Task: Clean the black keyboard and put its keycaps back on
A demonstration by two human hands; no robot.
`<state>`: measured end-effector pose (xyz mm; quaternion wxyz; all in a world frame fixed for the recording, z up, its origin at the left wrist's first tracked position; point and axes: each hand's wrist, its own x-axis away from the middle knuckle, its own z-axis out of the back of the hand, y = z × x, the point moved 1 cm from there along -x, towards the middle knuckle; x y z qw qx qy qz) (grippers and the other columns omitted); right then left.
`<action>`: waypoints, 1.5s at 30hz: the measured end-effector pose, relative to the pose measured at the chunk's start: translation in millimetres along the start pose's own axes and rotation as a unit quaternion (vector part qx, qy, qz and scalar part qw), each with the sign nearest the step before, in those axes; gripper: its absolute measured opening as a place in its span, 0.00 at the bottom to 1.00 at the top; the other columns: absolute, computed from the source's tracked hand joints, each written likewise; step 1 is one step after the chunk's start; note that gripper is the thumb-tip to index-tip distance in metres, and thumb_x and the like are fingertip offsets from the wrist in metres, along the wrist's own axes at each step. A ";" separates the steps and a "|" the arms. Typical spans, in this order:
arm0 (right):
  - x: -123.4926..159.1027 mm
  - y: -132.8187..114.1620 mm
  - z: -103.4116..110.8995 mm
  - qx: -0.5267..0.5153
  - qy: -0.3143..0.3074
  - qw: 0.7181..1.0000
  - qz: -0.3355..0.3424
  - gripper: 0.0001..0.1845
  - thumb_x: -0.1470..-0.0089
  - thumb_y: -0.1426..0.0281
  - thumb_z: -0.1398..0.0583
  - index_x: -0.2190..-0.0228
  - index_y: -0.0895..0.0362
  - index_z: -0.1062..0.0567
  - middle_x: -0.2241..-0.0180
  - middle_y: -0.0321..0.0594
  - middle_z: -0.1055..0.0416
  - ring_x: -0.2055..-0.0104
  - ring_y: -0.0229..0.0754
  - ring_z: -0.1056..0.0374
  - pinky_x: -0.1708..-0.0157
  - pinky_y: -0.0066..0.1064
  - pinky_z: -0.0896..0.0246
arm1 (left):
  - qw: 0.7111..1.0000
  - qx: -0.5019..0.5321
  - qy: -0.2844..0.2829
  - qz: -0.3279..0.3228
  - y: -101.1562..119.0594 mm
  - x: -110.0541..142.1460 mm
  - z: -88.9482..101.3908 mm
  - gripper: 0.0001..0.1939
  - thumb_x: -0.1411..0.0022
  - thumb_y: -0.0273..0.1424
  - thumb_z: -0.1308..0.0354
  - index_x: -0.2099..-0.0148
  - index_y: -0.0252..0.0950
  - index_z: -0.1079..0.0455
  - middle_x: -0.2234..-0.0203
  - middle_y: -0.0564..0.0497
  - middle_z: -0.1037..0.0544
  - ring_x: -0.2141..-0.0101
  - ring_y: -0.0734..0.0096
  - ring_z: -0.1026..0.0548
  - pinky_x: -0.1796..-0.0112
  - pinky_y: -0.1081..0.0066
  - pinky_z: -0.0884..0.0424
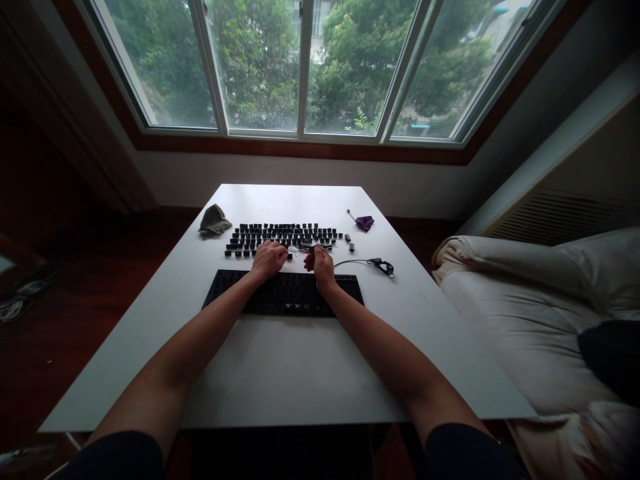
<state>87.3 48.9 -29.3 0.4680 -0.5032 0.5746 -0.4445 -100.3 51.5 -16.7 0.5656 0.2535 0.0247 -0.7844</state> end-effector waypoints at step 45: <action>61.4 -58.4 -31.6 0.468 -0.393 0.773 0.171 0.18 0.41 0.66 0.41 0.50 0.57 0.25 0.64 0.41 0.22 0.64 0.44 0.28 0.62 0.30 0.41 | 0.985 0.072 -0.098 -0.123 -6.2 78.6 33.9 0.24 0.38 0.40 0.39 0.41 0.43 0.30 0.42 0.46 0.29 0.43 0.51 0.33 0.42 0.52 0.36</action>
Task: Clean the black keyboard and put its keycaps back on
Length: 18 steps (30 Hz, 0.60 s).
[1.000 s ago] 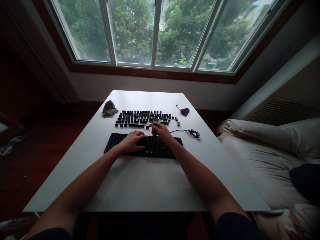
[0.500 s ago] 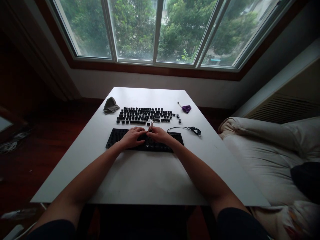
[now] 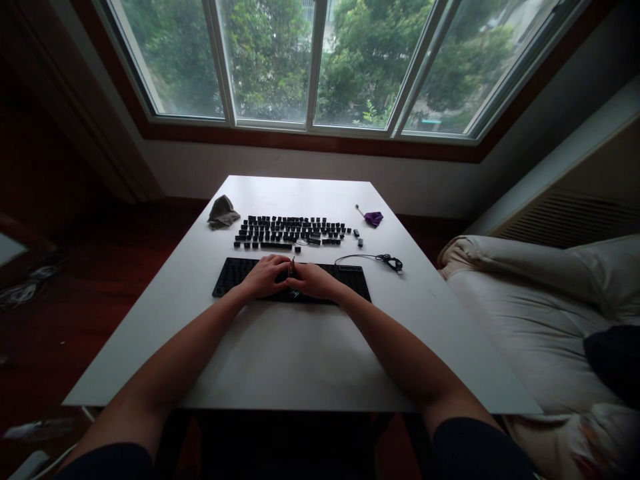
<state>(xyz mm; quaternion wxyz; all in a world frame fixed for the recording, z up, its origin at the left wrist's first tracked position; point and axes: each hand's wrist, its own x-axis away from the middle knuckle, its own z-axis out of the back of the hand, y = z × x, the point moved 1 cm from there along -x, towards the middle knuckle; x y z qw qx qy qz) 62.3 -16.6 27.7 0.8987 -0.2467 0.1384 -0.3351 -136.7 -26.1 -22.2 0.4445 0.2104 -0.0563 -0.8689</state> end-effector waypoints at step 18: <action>11.0 -10.3 20.5 0.045 -0.108 0.991 0.069 0.07 0.43 0.67 0.39 0.65 0.57 0.25 0.72 0.36 0.27 0.72 0.38 0.37 0.70 0.28 0.50 | 1.000 0.005 -0.004 0.005 0.1 1.0 -0.3 0.26 0.39 0.37 0.39 0.39 0.45 0.31 0.42 0.47 0.29 0.43 0.53 0.34 0.41 0.53 0.37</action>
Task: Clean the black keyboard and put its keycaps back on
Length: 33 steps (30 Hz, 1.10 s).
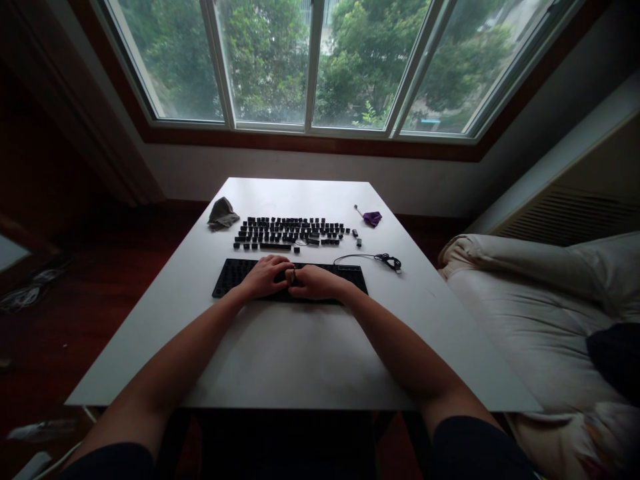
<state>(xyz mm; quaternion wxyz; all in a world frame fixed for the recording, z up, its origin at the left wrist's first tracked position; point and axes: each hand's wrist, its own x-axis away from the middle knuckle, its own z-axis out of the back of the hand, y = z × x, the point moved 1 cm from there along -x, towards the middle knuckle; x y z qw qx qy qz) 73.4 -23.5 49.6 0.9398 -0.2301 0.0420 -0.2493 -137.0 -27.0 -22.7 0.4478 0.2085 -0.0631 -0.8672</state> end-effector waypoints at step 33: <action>1.3 11.3 -4.9 -0.249 0.021 0.958 -0.139 0.10 0.41 0.65 0.40 0.66 0.57 0.20 0.78 0.36 0.23 0.77 0.39 0.27 0.76 0.26 0.36 | 1.000 -0.001 0.003 0.003 -0.4 0.3 0.5 0.26 0.38 0.40 0.38 0.38 0.45 0.31 0.42 0.47 0.29 0.43 0.52 0.34 0.41 0.52 0.37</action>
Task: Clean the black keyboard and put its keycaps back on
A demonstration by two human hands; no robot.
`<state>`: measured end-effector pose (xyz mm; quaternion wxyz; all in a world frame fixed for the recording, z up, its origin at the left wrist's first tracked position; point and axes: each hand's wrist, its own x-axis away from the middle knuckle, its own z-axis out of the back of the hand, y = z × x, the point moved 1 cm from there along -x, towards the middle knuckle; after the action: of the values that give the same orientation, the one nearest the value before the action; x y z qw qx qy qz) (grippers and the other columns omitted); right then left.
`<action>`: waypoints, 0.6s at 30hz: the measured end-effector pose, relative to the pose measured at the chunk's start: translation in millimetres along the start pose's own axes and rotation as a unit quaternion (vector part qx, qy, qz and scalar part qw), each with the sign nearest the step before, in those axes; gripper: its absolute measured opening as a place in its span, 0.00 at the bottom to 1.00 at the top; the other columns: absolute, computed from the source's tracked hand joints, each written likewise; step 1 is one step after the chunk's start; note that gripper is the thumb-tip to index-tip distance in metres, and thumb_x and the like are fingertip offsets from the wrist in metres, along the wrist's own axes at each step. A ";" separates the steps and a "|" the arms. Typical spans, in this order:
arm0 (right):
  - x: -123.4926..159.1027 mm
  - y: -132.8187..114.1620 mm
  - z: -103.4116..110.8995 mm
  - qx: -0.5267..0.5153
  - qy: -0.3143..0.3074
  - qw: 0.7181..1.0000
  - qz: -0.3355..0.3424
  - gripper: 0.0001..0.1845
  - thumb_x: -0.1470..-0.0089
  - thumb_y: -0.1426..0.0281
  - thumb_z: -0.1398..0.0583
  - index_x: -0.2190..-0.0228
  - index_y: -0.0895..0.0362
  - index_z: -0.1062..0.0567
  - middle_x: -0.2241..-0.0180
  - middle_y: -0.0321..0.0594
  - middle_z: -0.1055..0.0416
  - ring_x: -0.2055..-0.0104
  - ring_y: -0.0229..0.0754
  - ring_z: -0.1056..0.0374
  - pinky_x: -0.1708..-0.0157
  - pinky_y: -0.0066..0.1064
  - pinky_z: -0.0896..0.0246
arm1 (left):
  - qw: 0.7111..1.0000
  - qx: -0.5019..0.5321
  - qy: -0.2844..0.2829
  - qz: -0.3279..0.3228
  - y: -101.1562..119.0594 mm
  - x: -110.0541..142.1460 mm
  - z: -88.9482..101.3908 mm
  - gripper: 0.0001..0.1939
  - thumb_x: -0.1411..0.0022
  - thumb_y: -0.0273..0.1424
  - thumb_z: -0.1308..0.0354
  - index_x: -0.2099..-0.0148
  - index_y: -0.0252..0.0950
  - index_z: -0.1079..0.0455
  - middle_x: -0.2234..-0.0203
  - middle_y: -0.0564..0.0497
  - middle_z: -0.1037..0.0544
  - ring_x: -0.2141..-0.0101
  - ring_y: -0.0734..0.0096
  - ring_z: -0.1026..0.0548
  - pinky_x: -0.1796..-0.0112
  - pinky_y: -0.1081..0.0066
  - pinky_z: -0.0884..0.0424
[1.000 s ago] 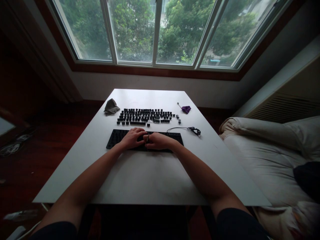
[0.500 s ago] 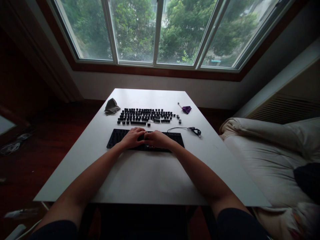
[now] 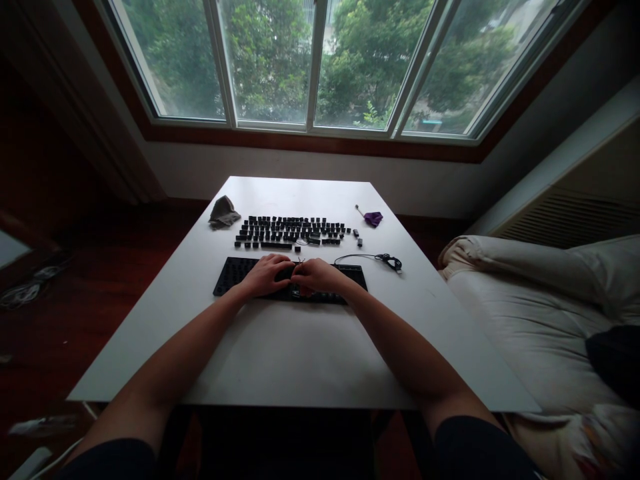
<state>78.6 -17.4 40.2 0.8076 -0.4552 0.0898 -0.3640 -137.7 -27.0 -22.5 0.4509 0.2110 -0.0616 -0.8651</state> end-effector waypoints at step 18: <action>-26.0 41.7 4.1 -0.168 -0.031 0.983 -0.062 0.15 0.38 0.60 0.39 0.64 0.61 0.25 0.80 0.36 0.25 0.81 0.35 0.30 0.78 0.23 0.34 | 1.000 -0.002 -0.008 0.001 0.6 0.2 1.2 0.26 0.38 0.40 0.39 0.38 0.46 0.31 0.42 0.47 0.29 0.42 0.52 0.34 0.41 0.51 0.38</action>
<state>83.0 16.1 4.3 0.6978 -0.6004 0.0961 -0.3786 -137.9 -27.6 -21.2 0.4517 0.2037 -0.0639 -0.8663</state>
